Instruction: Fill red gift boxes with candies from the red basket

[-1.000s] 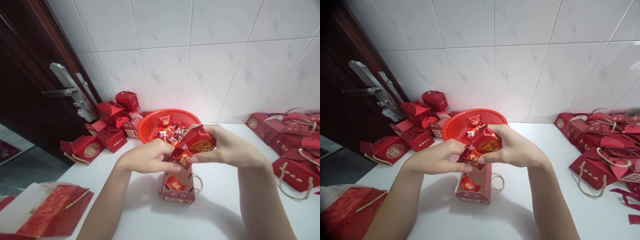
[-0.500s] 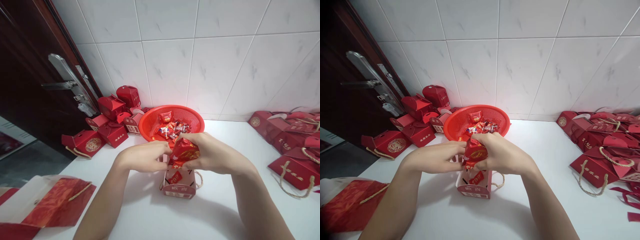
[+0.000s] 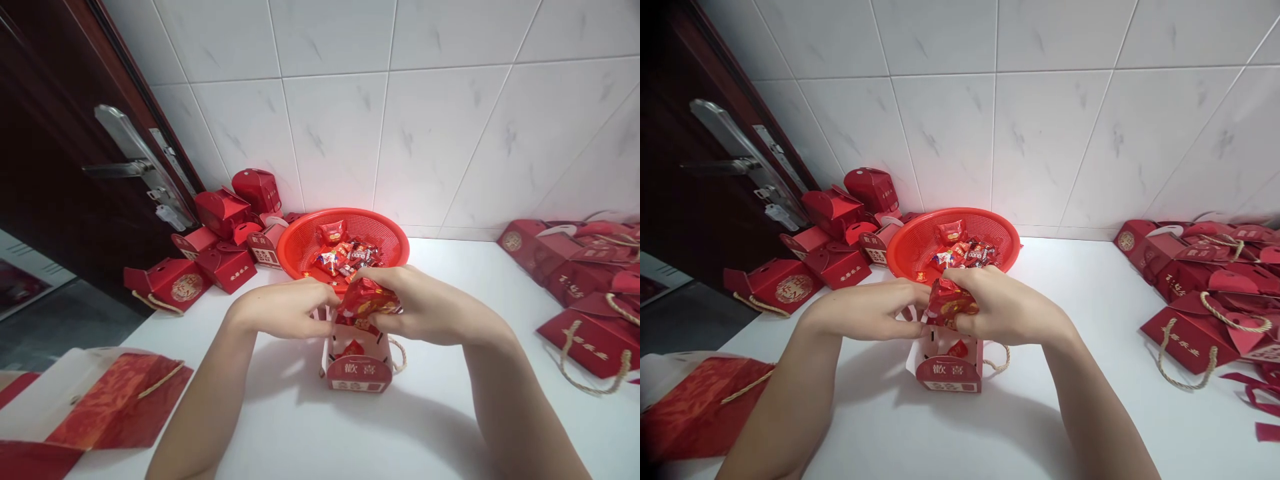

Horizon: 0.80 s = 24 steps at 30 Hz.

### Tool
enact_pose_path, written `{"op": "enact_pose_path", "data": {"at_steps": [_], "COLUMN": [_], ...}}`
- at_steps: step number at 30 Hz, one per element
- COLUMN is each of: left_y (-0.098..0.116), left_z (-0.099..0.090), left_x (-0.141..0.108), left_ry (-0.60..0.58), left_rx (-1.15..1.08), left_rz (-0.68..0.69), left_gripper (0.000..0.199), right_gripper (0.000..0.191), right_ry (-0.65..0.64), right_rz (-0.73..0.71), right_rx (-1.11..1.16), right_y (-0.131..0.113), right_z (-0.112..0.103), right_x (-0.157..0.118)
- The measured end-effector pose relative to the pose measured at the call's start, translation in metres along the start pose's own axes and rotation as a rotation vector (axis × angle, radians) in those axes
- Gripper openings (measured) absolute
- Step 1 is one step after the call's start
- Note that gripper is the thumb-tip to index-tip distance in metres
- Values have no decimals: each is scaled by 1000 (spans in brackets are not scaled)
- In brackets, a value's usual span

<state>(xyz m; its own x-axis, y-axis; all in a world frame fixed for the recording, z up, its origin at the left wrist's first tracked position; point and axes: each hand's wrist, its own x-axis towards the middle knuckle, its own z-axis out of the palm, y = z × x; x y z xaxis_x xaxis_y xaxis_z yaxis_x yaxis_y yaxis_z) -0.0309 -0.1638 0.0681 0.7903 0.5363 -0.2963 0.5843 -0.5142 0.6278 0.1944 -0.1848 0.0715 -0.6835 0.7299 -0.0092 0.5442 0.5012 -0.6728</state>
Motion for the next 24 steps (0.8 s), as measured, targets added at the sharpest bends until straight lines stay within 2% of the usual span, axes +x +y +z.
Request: {"op": "enact_pose_path", "data": {"at_steps": [6,11,13,19,24], "left_y": [-12,-22,-22,-10,-6], "left_z": [-7,-10,-9,-6,-6], "left_x": [1,1,1,-3,-9], "left_ry": [-11,1,7,19,44], "left_rx": [-8,-33,-36,-30,13], "left_rz": [66,87,84,63,79], "left_gripper": [35,36,33,22,25], "right_gripper": [14,25,27,19,25], "right_ry": [-81,-148,-149,-58,-169], "right_rz": [-53,-109,-120,-86,-158], "right_rx": [5,19,17,9,43], "right_y": [-6,-7,-7,-7,-5], "right_z": [1,9,11,5,1], "right_x": [-2,4,5,0,-2]}}
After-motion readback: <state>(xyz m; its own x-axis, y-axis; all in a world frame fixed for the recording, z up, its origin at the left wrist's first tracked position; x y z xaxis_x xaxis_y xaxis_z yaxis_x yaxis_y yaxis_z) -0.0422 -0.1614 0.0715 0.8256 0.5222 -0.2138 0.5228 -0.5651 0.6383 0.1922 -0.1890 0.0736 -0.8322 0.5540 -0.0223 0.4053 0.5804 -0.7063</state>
